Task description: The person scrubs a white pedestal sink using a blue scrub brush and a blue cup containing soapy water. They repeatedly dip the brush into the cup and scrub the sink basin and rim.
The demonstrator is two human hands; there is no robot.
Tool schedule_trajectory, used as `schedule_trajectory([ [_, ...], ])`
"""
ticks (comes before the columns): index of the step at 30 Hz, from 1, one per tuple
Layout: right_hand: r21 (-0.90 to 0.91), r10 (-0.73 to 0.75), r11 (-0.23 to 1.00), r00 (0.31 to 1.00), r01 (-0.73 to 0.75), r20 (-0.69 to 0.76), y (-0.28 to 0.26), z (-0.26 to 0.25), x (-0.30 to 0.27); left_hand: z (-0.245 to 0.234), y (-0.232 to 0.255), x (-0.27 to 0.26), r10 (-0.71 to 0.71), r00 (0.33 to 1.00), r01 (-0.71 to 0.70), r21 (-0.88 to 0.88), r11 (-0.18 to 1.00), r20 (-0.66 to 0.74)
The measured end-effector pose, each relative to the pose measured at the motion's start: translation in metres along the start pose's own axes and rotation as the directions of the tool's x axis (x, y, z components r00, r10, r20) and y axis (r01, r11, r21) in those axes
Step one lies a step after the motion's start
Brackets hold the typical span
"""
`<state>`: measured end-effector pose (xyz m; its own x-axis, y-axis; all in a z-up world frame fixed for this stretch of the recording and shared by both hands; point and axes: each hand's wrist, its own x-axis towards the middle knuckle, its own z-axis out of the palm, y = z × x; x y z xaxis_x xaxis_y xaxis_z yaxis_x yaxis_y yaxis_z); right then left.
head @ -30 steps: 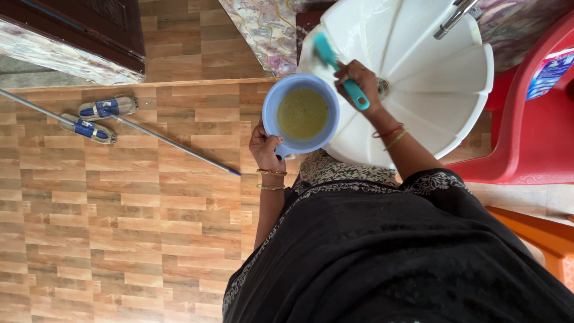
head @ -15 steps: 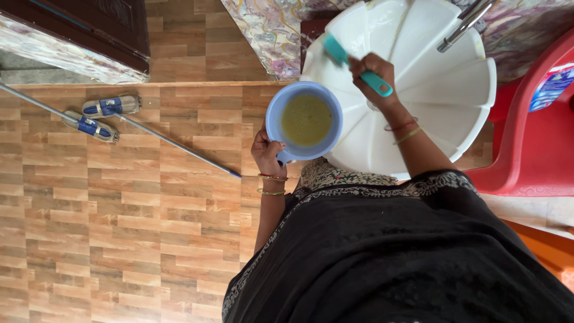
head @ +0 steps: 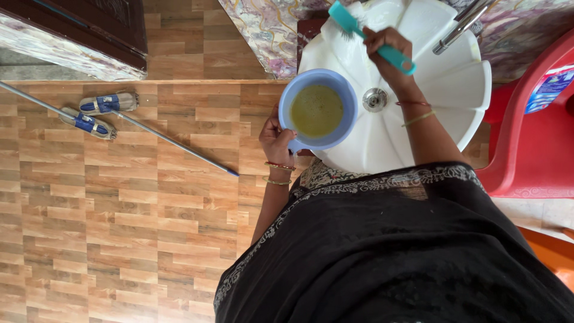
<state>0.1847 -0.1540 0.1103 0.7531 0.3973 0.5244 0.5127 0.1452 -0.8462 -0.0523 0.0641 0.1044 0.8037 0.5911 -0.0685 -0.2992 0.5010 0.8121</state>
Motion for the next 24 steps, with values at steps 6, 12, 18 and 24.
schedule_trajectory([
  [6,-0.264,0.209,0.949,0.972,-0.174,0.111,0.018,-0.026,-0.035,0.002,0.003,-0.004,-0.031,0.999,0.03,-0.01,0.999,-0.033],
  [12,-0.239,0.516,0.826,0.856,-0.51,-0.045,0.055,-0.087,-0.051,-0.004,0.001,-0.007,-0.151,0.983,0.145,-0.07,0.987,-0.104],
  [18,-0.11,0.057,0.99,0.967,-0.087,-0.25,0.057,-0.048,-0.022,0.013,-0.027,0.003,-0.221,0.974,0.22,-0.036,0.975,-0.048],
  [24,-0.283,0.162,0.942,0.983,-0.179,-0.083,0.044,-0.049,-0.059,0.022,-0.051,0.009,-0.267,0.963,0.264,-0.068,0.962,-0.041],
])
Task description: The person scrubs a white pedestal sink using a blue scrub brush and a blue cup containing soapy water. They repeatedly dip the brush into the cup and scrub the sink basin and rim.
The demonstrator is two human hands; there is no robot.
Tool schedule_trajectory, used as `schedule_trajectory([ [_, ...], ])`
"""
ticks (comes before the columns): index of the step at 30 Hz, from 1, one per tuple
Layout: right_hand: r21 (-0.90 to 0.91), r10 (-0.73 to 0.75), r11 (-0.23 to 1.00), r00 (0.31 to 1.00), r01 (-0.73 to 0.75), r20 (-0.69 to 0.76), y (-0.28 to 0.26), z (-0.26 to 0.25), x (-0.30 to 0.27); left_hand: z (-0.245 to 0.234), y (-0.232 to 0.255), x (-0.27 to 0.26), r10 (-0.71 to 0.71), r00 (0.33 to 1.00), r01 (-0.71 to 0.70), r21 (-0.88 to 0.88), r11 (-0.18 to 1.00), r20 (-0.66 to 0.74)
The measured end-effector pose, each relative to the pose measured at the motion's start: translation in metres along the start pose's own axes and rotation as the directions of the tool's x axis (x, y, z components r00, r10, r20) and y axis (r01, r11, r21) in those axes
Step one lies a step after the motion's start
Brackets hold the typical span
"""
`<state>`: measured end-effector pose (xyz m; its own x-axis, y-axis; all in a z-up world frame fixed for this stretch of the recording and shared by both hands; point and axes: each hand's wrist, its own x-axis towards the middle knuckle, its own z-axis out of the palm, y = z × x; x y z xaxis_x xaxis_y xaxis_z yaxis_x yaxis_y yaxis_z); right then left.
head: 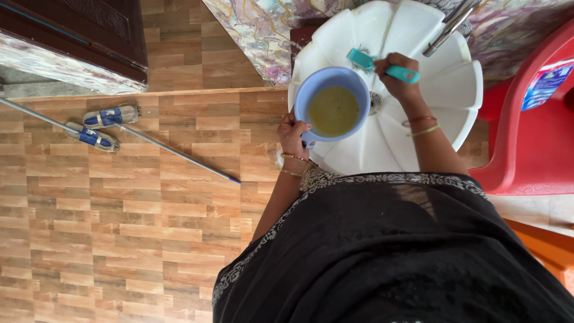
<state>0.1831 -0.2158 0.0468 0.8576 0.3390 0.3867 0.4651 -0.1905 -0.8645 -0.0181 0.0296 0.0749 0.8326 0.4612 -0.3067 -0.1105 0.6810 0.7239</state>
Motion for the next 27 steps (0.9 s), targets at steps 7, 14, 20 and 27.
schedule_trajectory([
  [7,-0.208,0.35,0.921,0.934,-0.329,0.071,0.005,-0.03,0.004,-0.027,-0.029,0.029,-0.013,0.999,0.013,-0.006,1.0,-0.035],
  [14,-0.157,-0.216,0.97,0.951,0.184,-0.223,-0.018,-0.024,0.022,-0.055,-0.054,0.043,0.021,0.997,-0.025,0.053,0.998,0.07],
  [20,0.038,0.438,0.899,0.899,-0.437,-0.025,0.005,-0.015,-0.053,-0.062,-0.061,0.049,-0.025,0.991,0.011,0.107,0.994,0.133],
  [27,-0.257,-0.08,0.966,0.929,-0.017,-0.362,0.012,-0.071,-0.068,-0.035,-0.043,0.04,-0.111,0.978,0.074,0.2,0.977,0.179],
])
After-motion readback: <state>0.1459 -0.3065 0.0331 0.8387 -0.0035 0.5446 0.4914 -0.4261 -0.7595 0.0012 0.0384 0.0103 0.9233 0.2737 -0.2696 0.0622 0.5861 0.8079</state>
